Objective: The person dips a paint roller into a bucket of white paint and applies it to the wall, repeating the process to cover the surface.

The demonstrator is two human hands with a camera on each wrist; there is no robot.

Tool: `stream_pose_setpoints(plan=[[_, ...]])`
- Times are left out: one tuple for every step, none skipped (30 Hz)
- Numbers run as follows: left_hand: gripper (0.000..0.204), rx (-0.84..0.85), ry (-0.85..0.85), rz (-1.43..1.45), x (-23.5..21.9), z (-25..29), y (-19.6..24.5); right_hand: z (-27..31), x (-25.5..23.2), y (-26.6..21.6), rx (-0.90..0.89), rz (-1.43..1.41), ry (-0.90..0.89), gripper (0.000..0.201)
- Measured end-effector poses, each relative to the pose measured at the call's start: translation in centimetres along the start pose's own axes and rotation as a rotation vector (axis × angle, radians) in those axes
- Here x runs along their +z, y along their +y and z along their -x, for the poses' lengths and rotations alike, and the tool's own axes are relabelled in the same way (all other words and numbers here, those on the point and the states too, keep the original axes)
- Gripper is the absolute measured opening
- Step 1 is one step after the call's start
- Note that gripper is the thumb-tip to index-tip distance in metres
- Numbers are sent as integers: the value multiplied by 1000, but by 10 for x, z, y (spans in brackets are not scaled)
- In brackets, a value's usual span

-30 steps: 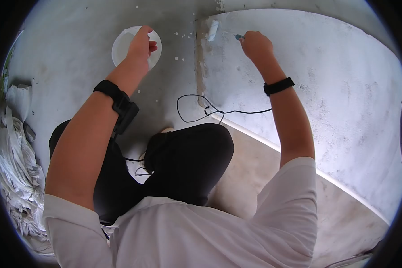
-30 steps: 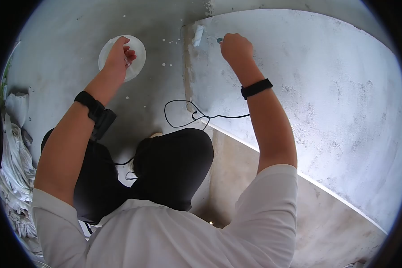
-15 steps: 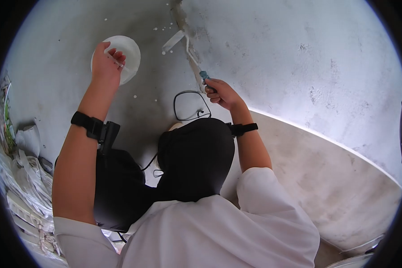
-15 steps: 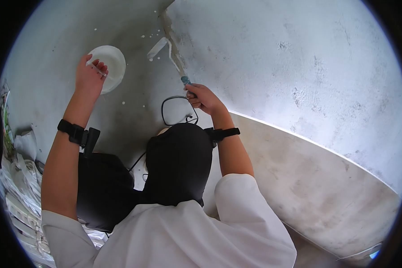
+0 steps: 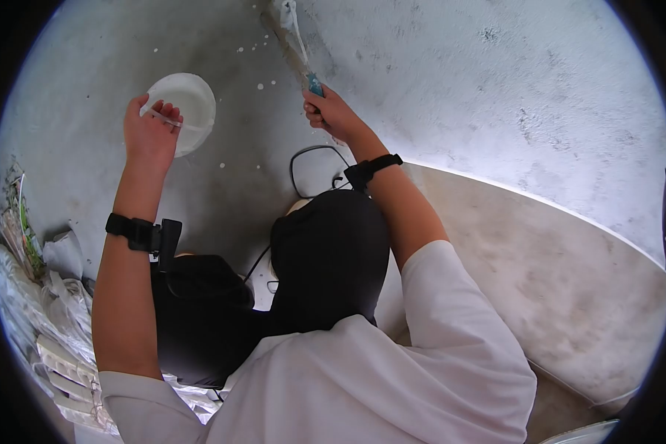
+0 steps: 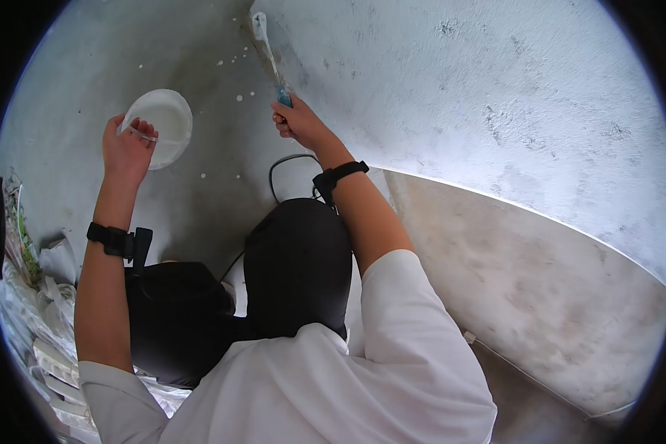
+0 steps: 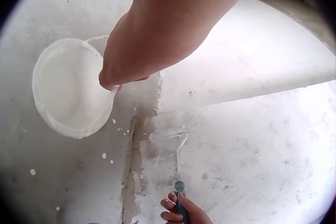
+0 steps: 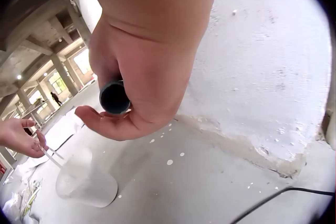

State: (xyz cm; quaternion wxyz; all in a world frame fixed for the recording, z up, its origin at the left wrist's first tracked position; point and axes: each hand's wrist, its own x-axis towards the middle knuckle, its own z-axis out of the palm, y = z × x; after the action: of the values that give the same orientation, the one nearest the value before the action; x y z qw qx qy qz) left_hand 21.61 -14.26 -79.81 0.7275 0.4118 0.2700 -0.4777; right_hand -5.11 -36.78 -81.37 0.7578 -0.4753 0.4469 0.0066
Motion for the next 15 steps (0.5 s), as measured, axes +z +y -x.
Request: stream_pose_setpoints(plan=[[31, 2, 3, -5, -2, -1, 0, -7, -5, -1, 0, -6, -3, 20], [32, 1, -12, 4, -3, -2, 0, -14, -10, -2, -15, -150, -61, 21], [33, 0, -26, 14, -5, -3, 0, -18, -15, -2, -29, -292, -121, 22], [33, 2, -23, 12, -4, -1, 0, -19, -15, -3, -28, -295, -124, 22], [31, -1, -26, 9, -3, 0, 0, -20, -16, -5, -35, -265, -77, 23], [29, -6, -31, 6, -2, 1, 0, -20, -17, -6, -42, -235, -27, 24], [29, -8, -29, 5, -2, 2, 0, -17, -19, -6, -39, -236, -26, 24], [29, -7, -26, 7, -1, 1, 0, -14, -21, -5, -45, -222, -12, 24], [29, -6, -23, 8, -1, 1, 0, -10, -23, -3, -50, -209, 2, 25], [29, -7, -20, 6, 0, 0, 0, -6, -27, 0, -47, -212, 2, 25], [29, -9, -29, 11, 0, 0, 0, -1, -33, 7, -33, -219, 15, 23], [29, -11, -39, 16, -1, 0, -1, 6, -37, 14, -18, -226, 29, 22], [29, -14, -36, 15, -2, 0, 0, 14, -40, 21, -14, -228, 30, 22], [28, -16, -45, 21, -2, 0, 0, 23, -42, 29, -16, -239, 43, 23], [28, -19, -55, 28, -2, -1, 0, 33, -44, 38, -17, -250, 57, 25]])
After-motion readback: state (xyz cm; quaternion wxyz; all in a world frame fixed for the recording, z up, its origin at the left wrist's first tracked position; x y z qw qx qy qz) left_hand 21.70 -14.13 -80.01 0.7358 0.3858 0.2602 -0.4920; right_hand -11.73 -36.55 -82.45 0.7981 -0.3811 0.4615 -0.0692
